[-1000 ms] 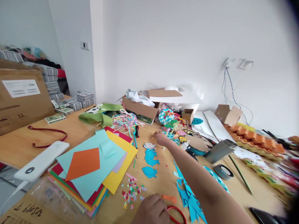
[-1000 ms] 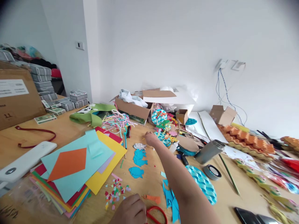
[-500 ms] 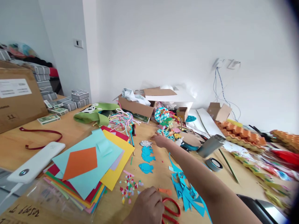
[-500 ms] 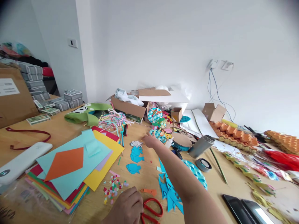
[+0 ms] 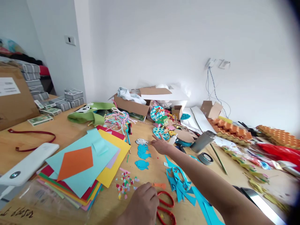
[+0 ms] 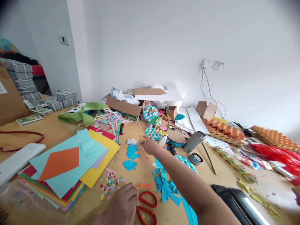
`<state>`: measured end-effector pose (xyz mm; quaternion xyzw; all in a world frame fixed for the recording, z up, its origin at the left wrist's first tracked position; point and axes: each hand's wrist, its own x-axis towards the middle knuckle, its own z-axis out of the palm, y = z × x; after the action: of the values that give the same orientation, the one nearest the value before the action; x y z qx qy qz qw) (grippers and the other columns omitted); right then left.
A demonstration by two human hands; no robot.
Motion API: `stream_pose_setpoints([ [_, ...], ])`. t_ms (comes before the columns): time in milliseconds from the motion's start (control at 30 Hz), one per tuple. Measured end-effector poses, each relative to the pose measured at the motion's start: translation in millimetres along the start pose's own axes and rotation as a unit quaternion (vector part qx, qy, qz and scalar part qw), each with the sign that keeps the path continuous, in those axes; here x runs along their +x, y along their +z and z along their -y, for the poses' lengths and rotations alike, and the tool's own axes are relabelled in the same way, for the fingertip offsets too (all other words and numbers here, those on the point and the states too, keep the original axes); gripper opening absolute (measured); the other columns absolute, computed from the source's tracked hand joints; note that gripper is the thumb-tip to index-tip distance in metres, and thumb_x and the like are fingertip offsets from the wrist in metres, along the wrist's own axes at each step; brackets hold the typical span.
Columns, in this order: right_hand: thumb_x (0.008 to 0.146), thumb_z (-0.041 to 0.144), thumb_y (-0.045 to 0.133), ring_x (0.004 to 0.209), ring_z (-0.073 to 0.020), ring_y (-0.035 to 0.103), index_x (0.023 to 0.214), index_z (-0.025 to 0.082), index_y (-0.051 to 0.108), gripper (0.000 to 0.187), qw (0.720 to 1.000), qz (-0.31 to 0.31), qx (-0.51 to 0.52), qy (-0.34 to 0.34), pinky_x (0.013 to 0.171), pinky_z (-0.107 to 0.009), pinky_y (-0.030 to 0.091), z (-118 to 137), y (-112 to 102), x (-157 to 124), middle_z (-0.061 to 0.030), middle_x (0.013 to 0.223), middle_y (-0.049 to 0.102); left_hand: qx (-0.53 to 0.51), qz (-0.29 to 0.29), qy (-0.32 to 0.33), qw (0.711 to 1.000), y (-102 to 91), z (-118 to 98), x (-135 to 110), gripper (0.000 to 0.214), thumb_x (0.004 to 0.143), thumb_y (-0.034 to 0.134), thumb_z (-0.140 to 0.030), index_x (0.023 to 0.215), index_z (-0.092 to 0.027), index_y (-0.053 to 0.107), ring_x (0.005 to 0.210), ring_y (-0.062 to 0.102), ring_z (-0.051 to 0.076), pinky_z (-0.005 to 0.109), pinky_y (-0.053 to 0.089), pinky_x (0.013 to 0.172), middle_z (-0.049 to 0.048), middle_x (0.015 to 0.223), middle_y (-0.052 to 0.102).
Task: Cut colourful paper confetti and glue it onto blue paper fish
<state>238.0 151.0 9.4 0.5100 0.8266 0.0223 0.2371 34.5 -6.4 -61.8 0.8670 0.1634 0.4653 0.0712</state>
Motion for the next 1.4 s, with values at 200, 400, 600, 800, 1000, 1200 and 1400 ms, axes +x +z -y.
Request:
stream_pose_setpoints([
  [200,0.078,-0.004,0.042,0.144,-0.0328,0.020,0.127,0.012,0.060,0.055,1.000,-0.015,0.010,0.003,0.112,-0.065,0.009,13,7,-30,-0.0164,0.135,0.056,-0.005,0.034,-0.026,0.999,-5.6,-5,2,0.020,0.076,0.045,-0.002,0.065,-0.018,0.047,0.067,0.049,0.017,0.028,0.042,0.059,0.0041,0.069,0.055],
  [400,0.077,-0.005,0.040,0.143,-0.0327,0.022,0.125,0.013,0.061,0.055,0.999,-0.026,0.040,0.006,0.113,-0.064,0.008,31,15,-66,-0.0159,0.135,0.056,-0.033,0.041,-0.073,0.996,-15.4,-4,8,0.022,0.068,0.044,0.003,0.068,-0.017,0.052,0.068,0.048,0.018,0.029,0.040,0.059,0.0038,0.071,0.057],
  [600,0.077,-0.004,0.042,0.143,-0.0341,0.021,0.131,0.016,0.058,0.060,0.996,-0.011,0.084,0.012,0.112,-0.066,0.006,47,15,-94,-0.0140,0.140,0.053,-0.073,0.023,-0.153,0.985,-22.2,4,11,0.026,0.068,0.040,0.004,0.065,-0.018,0.055,0.072,0.052,0.018,0.028,0.041,0.063,0.0030,0.069,0.058],
  [800,0.070,-0.007,0.042,0.142,-0.0340,0.024,0.131,0.013,0.057,0.066,0.992,-0.021,0.125,0.020,0.112,-0.064,0.006,62,17,-111,-0.0150,0.140,0.052,-0.075,-0.007,-0.198,0.977,-27.0,14,12,0.027,0.071,0.042,0.003,0.065,-0.018,0.057,0.073,0.055,0.018,0.029,0.042,0.067,0.0024,0.069,0.060],
  [1000,0.063,-0.007,0.046,0.140,-0.0303,0.030,0.120,0.019,0.065,0.065,0.984,-0.040,0.168,0.043,0.114,-0.060,0.004,76,25,-128,-0.0101,0.133,0.060,-0.089,-0.062,-0.256,0.961,-29.2,26,14,0.028,0.072,0.041,0.003,0.064,-0.018,0.058,0.072,0.059,0.017,0.028,0.045,0.067,0.0023,0.069,0.062],
  [1200,0.076,-0.002,0.045,0.137,-0.0319,0.036,0.101,0.021,0.072,0.043,0.970,-0.074,0.215,0.085,0.110,-0.064,0.003,86,33,-139,-0.0085,0.119,0.068,-0.080,-0.076,-0.297,0.948,-34.5,30,16,0.029,0.070,0.043,0.003,0.062,-0.019,0.061,0.072,0.062,0.016,0.027,0.047,0.069,0.0013,0.069,0.065],
  [1400,0.087,0.009,0.048,0.128,-0.0288,0.046,0.107,0.020,0.068,0.031,0.946,-0.146,0.264,0.122,0.109,-0.052,0.024,97,32,-144,-0.0106,0.119,0.066,-0.079,-0.087,-0.311,0.943,-38.1,36,17,0.029,0.070,0.043,0.002,0.063,-0.019,0.061,0.072,0.063,0.016,0.026,0.048,0.065,0.0016,0.069,0.065],
])
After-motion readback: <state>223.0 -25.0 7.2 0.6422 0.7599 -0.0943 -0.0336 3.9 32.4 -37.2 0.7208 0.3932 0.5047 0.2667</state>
